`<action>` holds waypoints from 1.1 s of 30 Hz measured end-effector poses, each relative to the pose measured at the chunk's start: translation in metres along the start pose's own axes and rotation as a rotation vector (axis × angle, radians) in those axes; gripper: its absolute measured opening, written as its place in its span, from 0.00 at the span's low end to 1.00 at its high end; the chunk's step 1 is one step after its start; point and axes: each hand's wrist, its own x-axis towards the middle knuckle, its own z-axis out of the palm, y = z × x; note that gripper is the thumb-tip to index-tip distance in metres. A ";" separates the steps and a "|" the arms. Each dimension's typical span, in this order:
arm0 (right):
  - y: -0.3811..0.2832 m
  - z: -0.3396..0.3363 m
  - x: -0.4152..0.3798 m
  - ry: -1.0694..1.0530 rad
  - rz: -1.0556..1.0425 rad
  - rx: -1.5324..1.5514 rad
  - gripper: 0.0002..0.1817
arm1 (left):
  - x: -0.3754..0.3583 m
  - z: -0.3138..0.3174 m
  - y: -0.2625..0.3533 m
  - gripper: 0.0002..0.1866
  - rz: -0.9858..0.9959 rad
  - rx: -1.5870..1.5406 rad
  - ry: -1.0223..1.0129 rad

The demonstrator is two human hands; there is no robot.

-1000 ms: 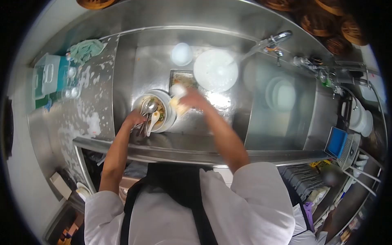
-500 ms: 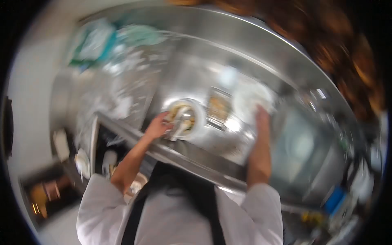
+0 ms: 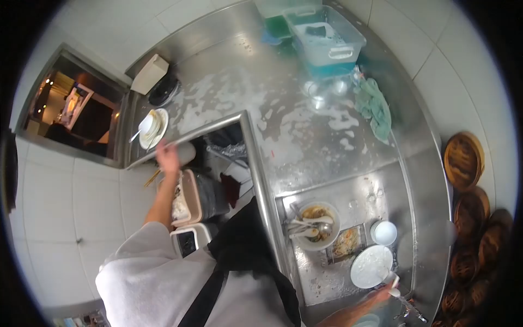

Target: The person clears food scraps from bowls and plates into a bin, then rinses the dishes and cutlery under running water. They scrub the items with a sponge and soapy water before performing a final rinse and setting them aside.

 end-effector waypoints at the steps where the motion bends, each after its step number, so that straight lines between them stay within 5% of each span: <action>1: -0.003 0.015 -0.006 -0.016 -0.026 -0.040 0.21 | 0.048 -0.020 -0.051 0.17 -0.049 0.244 0.051; 2: -0.012 0.039 -0.016 -0.080 -0.057 -0.066 0.22 | 0.081 -0.035 -0.099 0.19 0.290 0.499 0.292; 3: -0.022 0.066 -0.025 -0.150 -0.090 -0.087 0.23 | 0.120 -0.055 -0.134 0.21 0.352 0.561 0.237; 4: -0.041 0.099 -0.038 -0.233 -0.134 -0.106 0.24 | 0.152 -0.061 -0.196 0.20 0.304 0.589 0.387; 5: -0.065 0.134 -0.045 -0.324 -0.205 -0.118 0.25 | 0.202 -0.076 -0.249 0.20 -0.271 0.605 0.016; 7: -0.161 0.223 -0.086 -0.497 -0.299 -0.001 0.26 | 0.230 -0.087 -0.232 0.19 0.333 1.206 -0.428; 8: -0.225 0.273 -0.110 -0.465 -0.574 -0.178 0.25 | 0.245 -0.090 -0.276 0.17 -0.158 0.802 -0.505; 9: -0.299 0.322 -0.145 -0.537 -0.552 -0.122 0.27 | 0.253 -0.080 -0.297 0.15 -0.718 0.196 -0.348; 10: -0.373 0.371 -0.181 -0.609 -0.524 -0.066 0.29 | 0.260 -0.073 -0.305 0.12 -0.852 0.017 -0.318; 12: -0.467 0.473 -0.229 -0.643 -0.725 -0.019 0.26 | 0.270 -0.056 -0.326 0.10 -0.978 -0.143 -0.455; 14: -0.506 0.595 -0.232 -0.569 -1.132 -0.036 0.21 | 0.270 -0.047 -0.323 0.11 -0.975 -0.138 -0.413; 16: -0.527 0.697 -0.240 -0.538 -1.302 -0.227 0.17 | 0.269 -0.040 -0.313 0.14 -0.961 -0.091 -0.428; 21: -0.502 0.848 -0.246 -0.893 -1.130 -0.970 0.27 | 0.257 -0.024 -0.305 0.16 -0.873 -0.167 -0.573; 22: -0.487 0.866 -0.244 -0.764 -1.010 -0.824 0.29 | 0.252 -0.015 -0.300 0.18 -0.880 -0.235 -0.565; 24: -0.484 0.871 -0.242 -0.614 -0.876 -0.694 0.32 | 0.237 0.012 -0.276 0.18 -0.863 -0.298 -0.597; 26: -0.500 0.845 -0.253 -0.306 -1.035 -0.272 0.31 | 0.228 0.039 -0.256 0.18 -0.806 -0.386 -0.665; 27: -0.506 0.821 -0.258 -0.276 -1.019 -0.289 0.31 | 0.223 0.057 -0.243 0.18 -0.769 -0.428 -0.716; 29: -0.519 0.755 -0.279 -0.461 -0.960 0.203 0.26 | 0.212 0.101 -0.199 0.17 -0.752 -0.456 -0.782; 33: -0.438 0.563 -0.354 -0.534 -1.140 -0.110 0.16 | 0.196 0.181 -0.095 0.17 -0.695 -0.513 -0.925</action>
